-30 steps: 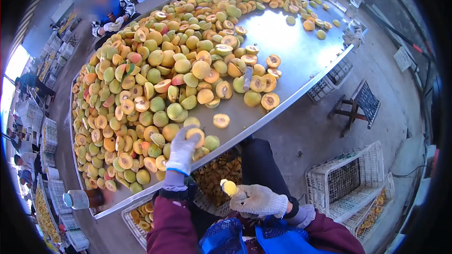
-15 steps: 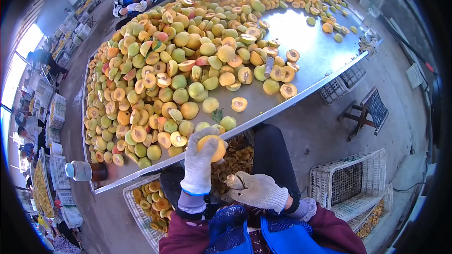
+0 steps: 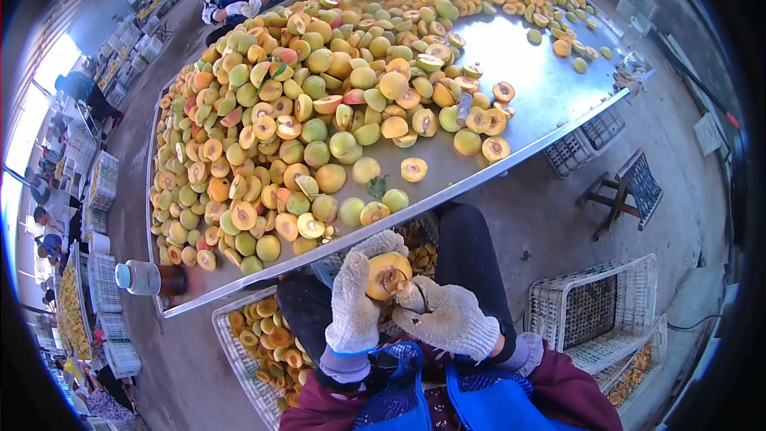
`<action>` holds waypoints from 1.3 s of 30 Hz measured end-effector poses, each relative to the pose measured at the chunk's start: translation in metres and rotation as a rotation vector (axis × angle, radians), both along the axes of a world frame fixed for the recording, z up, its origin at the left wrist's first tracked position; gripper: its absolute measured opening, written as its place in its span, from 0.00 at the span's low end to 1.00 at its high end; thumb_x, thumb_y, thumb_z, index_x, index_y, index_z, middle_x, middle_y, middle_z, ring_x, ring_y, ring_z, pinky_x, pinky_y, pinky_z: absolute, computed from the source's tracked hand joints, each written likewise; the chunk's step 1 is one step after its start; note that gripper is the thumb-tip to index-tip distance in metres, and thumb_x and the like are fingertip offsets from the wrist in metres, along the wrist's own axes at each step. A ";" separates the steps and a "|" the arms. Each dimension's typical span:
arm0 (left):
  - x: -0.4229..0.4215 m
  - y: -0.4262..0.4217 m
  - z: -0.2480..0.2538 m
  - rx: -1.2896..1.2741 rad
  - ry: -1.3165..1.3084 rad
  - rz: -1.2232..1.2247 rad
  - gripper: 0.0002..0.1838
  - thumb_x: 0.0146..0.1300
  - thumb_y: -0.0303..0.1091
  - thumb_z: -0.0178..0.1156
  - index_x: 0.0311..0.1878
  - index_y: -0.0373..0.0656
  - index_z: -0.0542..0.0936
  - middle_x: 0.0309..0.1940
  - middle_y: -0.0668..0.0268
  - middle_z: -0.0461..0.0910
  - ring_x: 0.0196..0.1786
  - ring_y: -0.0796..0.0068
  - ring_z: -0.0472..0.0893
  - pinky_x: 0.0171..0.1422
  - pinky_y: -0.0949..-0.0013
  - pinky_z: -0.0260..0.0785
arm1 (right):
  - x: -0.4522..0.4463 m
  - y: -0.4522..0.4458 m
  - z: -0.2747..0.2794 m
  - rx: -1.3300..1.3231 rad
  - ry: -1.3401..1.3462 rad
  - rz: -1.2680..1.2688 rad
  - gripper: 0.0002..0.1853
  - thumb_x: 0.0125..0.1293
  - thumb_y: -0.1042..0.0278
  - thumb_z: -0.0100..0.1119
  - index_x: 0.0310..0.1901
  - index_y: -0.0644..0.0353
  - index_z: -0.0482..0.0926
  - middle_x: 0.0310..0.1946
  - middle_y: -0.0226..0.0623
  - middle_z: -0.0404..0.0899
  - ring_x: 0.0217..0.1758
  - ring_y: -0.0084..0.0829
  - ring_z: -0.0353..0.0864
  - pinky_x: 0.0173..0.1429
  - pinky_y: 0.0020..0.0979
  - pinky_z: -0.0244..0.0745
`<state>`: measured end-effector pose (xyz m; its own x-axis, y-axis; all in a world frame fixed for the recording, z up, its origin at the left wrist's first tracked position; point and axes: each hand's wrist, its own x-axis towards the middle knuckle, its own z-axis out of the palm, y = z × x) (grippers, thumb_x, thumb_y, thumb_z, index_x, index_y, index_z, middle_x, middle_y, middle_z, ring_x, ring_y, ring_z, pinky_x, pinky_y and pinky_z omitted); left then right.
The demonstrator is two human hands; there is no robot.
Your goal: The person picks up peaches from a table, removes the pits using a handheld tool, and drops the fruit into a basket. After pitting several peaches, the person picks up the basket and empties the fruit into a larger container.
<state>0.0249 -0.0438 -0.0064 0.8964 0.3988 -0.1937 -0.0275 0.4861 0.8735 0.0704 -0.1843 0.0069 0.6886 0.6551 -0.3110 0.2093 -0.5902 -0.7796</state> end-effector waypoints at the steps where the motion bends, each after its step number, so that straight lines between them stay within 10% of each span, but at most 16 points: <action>1: -0.002 -0.001 0.000 0.000 -0.001 0.000 0.34 0.73 0.60 0.44 0.59 0.33 0.73 0.51 0.54 0.78 0.55 0.61 0.78 0.62 0.60 0.70 | 0.000 0.000 0.001 0.005 0.014 0.002 0.22 0.60 0.43 0.61 0.46 0.52 0.74 0.27 0.43 0.83 0.33 0.48 0.84 0.38 0.44 0.78; 10: -0.008 -0.032 0.001 0.342 -0.175 0.141 0.33 0.74 0.58 0.41 0.62 0.35 0.70 0.55 0.54 0.76 0.54 0.61 0.78 0.58 0.61 0.71 | -0.007 -0.008 0.005 0.124 0.219 -0.014 0.19 0.60 0.47 0.62 0.46 0.52 0.77 0.30 0.39 0.84 0.36 0.46 0.84 0.41 0.41 0.79; 17: -0.007 -0.013 0.010 -0.002 -0.132 -0.111 0.31 0.73 0.55 0.48 0.61 0.34 0.71 0.53 0.54 0.78 0.55 0.62 0.79 0.59 0.61 0.73 | -0.003 -0.009 0.018 0.100 0.552 0.049 0.18 0.61 0.50 0.62 0.46 0.53 0.78 0.29 0.39 0.84 0.34 0.44 0.85 0.41 0.38 0.79; 23: -0.010 -0.014 0.009 -0.055 -0.163 -0.011 0.31 0.73 0.55 0.48 0.61 0.34 0.71 0.53 0.54 0.78 0.55 0.61 0.79 0.61 0.59 0.72 | -0.009 -0.009 0.017 0.125 0.145 -0.042 0.17 0.60 0.50 0.64 0.43 0.52 0.78 0.28 0.40 0.83 0.34 0.46 0.84 0.39 0.41 0.79; 33: -0.015 -0.024 0.012 0.316 -0.129 0.100 0.24 0.75 0.45 0.47 0.57 0.32 0.75 0.48 0.56 0.80 0.50 0.66 0.80 0.59 0.63 0.71 | -0.018 -0.011 0.007 0.243 0.188 -0.019 0.15 0.62 0.54 0.62 0.44 0.53 0.77 0.29 0.38 0.83 0.29 0.39 0.84 0.35 0.37 0.78; 35: -0.010 -0.023 0.019 0.369 -0.128 0.106 0.22 0.75 0.44 0.47 0.56 0.32 0.76 0.47 0.57 0.80 0.48 0.67 0.80 0.58 0.63 0.72 | -0.011 -0.012 0.013 0.332 0.855 -0.042 0.10 0.66 0.59 0.61 0.43 0.55 0.76 0.24 0.31 0.80 0.23 0.26 0.80 0.28 0.29 0.75; 39: -0.002 -0.010 0.046 0.394 0.079 -0.045 0.23 0.75 0.46 0.46 0.53 0.33 0.78 0.43 0.58 0.82 0.43 0.67 0.82 0.52 0.65 0.74 | -0.003 -0.013 0.023 0.357 1.056 -0.012 0.07 0.69 0.63 0.59 0.43 0.56 0.76 0.21 0.26 0.76 0.19 0.17 0.74 0.23 0.22 0.69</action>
